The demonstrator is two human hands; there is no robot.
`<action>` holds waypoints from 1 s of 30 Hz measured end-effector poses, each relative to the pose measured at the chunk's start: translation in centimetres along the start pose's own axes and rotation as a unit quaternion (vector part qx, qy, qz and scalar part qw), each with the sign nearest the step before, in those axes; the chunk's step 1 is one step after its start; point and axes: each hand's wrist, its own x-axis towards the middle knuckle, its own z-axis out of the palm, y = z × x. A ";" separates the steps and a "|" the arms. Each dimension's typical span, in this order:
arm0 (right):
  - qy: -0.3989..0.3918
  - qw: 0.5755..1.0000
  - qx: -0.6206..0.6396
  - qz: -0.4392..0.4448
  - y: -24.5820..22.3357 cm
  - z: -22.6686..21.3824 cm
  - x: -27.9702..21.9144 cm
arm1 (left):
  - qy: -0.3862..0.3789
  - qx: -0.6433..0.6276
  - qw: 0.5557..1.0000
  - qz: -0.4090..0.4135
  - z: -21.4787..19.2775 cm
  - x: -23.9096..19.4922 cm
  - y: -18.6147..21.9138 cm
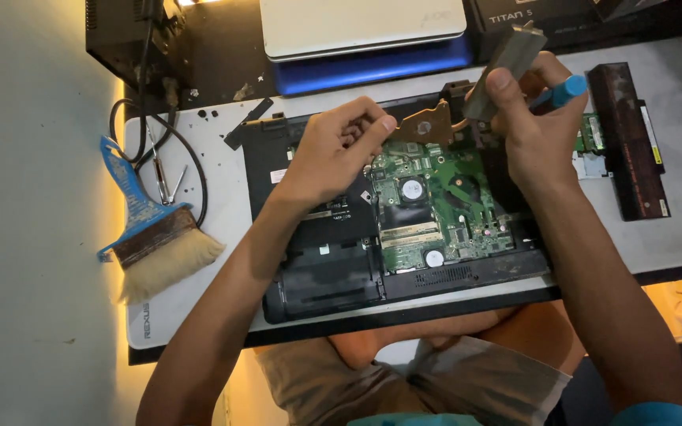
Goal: The person removes screws from a disassembled laptop using a screwdriver, detaches a metal bracket, and then cleans the bracket with a brush. The person works on the laptop's internal components on a desk.
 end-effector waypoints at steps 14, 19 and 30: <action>-0.049 0.996 -0.017 0.069 -1.9 1.1 -0.7 | -0.077 -0.084 0.992 0.057 0.1 -0.2 -0.5; -0.098 0.995 -0.017 0.006 -0.4 1.8 -1.5 | -0.101 -0.178 0.979 0.007 1.1 -0.3 -1.8; -0.078 0.962 -0.263 0.012 -2.2 -2.6 1.2 | -0.055 -0.290 0.955 -0.035 -0.6 0.3 -1.8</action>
